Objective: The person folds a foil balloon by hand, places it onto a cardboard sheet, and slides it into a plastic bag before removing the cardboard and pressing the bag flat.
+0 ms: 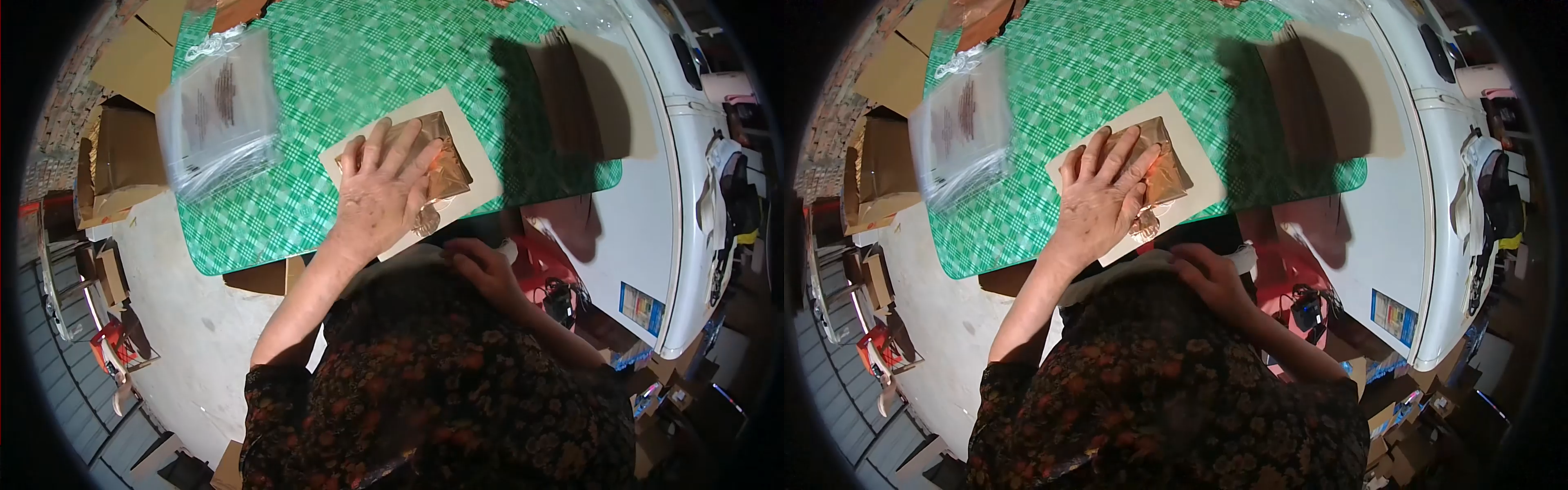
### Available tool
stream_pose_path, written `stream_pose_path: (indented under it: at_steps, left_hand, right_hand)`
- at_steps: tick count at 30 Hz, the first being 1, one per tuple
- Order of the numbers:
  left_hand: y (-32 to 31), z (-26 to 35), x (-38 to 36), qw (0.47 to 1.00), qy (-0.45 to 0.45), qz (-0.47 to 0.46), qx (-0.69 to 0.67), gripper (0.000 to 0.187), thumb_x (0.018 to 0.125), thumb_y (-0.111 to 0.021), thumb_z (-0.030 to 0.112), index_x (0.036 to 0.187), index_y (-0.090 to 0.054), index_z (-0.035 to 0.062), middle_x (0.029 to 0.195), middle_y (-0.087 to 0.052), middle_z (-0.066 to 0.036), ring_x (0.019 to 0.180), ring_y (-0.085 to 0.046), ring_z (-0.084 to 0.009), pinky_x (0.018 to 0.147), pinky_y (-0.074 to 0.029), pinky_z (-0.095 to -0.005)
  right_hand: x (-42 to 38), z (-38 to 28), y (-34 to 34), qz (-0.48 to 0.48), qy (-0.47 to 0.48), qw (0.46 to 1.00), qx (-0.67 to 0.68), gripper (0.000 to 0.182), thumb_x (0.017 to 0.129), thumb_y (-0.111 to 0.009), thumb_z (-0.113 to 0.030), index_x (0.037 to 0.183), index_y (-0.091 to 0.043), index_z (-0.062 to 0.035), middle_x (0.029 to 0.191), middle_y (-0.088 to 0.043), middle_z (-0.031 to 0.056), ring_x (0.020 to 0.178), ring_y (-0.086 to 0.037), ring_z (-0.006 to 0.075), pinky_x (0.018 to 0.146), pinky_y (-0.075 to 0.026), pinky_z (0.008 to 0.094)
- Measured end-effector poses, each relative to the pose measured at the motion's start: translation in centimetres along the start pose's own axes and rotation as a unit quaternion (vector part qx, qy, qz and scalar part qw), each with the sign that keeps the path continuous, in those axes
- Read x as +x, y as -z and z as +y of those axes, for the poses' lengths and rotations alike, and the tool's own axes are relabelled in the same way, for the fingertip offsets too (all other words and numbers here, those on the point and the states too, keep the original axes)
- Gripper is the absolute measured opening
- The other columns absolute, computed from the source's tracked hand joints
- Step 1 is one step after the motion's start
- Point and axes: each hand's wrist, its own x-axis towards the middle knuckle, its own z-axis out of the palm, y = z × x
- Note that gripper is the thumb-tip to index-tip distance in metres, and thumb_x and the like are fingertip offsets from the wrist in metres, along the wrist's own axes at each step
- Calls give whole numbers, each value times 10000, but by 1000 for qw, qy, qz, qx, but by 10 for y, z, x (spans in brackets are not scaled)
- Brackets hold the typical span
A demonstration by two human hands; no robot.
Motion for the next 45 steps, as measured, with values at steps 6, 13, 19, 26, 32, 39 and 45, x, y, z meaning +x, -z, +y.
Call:
stream_pose_path:
  at_steps: [6, 13, 19, 26, 32, 39, 45]
  left_hand:
    - [-10, 11, -6, 999, 4, 27, 23, 537, 1033, -605, 294, 1569, -582, 273, 1669, -460, -75, 1510, -389, -380, 1250, -266, -572]
    - [1, 11, 5, 1000, 3, 24, -9, 497, 1021, -631, 310, 1513, -643, 248, 1558, -535, -96, 1451, -434, -354, 1210, -298, -560]
    - [-7, 9, 11, 998, -30, 50, -1, 484, 964, -694, 286, 1426, -679, 144, 1459, -560, -118, 1430, -436, -370, 1174, -315, -577]
    - [-15, 12, 10, 998, 0, 51, -41, 512, 986, -677, 305, 1475, -649, 157, 1490, -533, -132, 1425, -435, -382, 1168, -321, -566]
    - [-8, 9, 7, 997, 2, 41, -60, 504, 1020, -648, 297, 1507, -625, 169, 1545, -526, -115, 1451, -430, -374, 1170, -322, -550]
    - [9, 9, -5, 999, -29, -18, -20, 562, 1076, -592, 364, 1606, -542, 184, 1702, -450, -52, 1618, -312, -313, 1306, -195, -571]
    - [0, 16, 1, 994, -82, -50, -49, 569, 1110, -526, 399, 1636, -495, 185, 1731, -411, -28, 1638, -288, -227, 1365, -113, -528]
  right_hand:
    - [25, -17, -25, -27, 54, 992, 115, 364, 1133, -562, -239, 1328, -644, 57, 1174, -763, 147, 1088, -737, 198, 980, -561, 341]
    - [33, -24, -31, -35, 13, 952, 304, 479, 1165, -473, -309, 1431, -554, 81, 1230, -721, 255, 1041, -782, 335, 977, -614, 427]
    - [53, -32, -35, -41, 53, 933, 352, 623, 1161, -493, -385, 1625, -389, 17, 1478, -564, 209, 1137, -730, 292, 881, -673, 463]
    - [48, -61, -40, -6, 25, 962, 271, 584, 1191, -374, -380, 1652, -328, -24, 1591, -446, 123, 1362, -569, 237, 832, -690, 446]
    - [51, -41, -37, -10, 17, 954, 300, 550, 1176, -452, -350, 1568, -450, 36, 1411, -619, 144, 1217, -672, 228, 879, -668, 407]
    - [37, -16, -37, 84, 144, 983, 81, 475, 1167, -456, -264, 1508, -514, 63, 1426, -623, 151, 1308, -599, 229, 1117, -456, 379]
    - [21, -39, -31, 65, 53, 988, 126, 458, 1180, -396, -223, 1448, -549, 115, 1462, -604, 219, 1370, -565, 296, 1169, -417, 410]
